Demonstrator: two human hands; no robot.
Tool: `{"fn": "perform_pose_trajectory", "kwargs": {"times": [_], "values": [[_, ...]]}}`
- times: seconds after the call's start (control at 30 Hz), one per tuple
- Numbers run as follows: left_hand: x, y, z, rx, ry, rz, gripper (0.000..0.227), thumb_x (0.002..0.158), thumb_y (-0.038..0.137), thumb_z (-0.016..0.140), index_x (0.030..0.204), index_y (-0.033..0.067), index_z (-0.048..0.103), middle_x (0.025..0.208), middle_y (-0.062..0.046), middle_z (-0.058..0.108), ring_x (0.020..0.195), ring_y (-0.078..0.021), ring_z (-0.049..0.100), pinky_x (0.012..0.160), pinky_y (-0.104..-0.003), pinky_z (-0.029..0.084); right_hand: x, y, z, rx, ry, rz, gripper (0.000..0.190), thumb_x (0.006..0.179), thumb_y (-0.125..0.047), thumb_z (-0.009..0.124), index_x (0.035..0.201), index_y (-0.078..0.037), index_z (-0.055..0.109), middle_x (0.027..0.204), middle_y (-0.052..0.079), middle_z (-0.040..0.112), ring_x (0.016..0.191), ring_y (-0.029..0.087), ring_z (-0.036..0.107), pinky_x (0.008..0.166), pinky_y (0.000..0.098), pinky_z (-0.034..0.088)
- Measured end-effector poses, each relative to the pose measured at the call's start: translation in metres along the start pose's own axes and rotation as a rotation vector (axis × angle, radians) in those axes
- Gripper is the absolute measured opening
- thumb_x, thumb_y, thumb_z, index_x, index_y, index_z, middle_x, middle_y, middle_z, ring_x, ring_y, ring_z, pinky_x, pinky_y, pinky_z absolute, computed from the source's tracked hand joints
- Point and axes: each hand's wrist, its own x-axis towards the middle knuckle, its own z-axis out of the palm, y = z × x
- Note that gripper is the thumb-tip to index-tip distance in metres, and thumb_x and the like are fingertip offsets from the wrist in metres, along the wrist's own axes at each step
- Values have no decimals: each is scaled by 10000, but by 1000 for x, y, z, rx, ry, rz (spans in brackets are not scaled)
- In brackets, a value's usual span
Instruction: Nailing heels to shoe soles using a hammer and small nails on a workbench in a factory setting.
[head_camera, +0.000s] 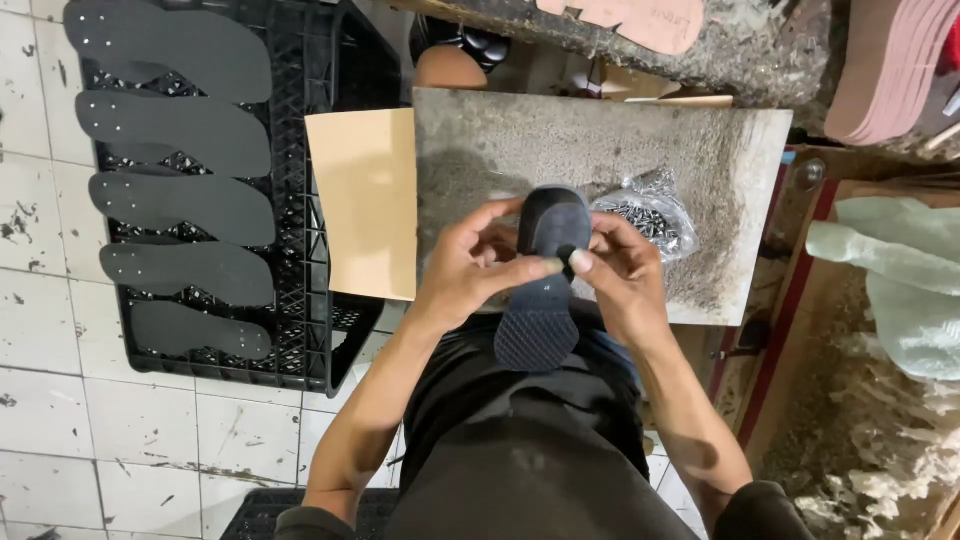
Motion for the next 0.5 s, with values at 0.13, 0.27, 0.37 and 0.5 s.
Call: {"fn": "perform_pose_trajectory", "kwargs": {"times": [0.13,0.27,0.37,0.5], "values": [[-5,-3,-2,38,-64,27,582,574,107,806,1088,1,555,771,-152,632,686,-171,613,547,-276,550,-3,-5,-8,18,-68,-13,376,666,-10,659,1003,94,528,693,182,593,633,202,597,588,300,502],[-10,-2,-2,73,-88,85,543,577,71,800,1056,-21,561,753,-147,635,687,-172,620,589,-278,556,-4,-15,-6,76,-181,-35,536,625,92,654,1109,128,427,731,202,587,702,249,630,645,357,541],[-9,3,2,94,-99,129,519,594,83,790,1047,-17,558,737,-137,630,680,-169,610,602,-281,542,-7,-20,-3,37,-204,-60,622,640,93,628,1199,108,354,739,200,578,705,267,630,654,376,550],[1,-12,-2,61,-76,81,542,615,165,781,1073,14,534,761,-116,614,684,-155,576,619,-250,507,0,-31,14,-78,-137,-34,594,701,17,605,1217,64,315,741,202,552,685,273,596,640,374,531]]}}
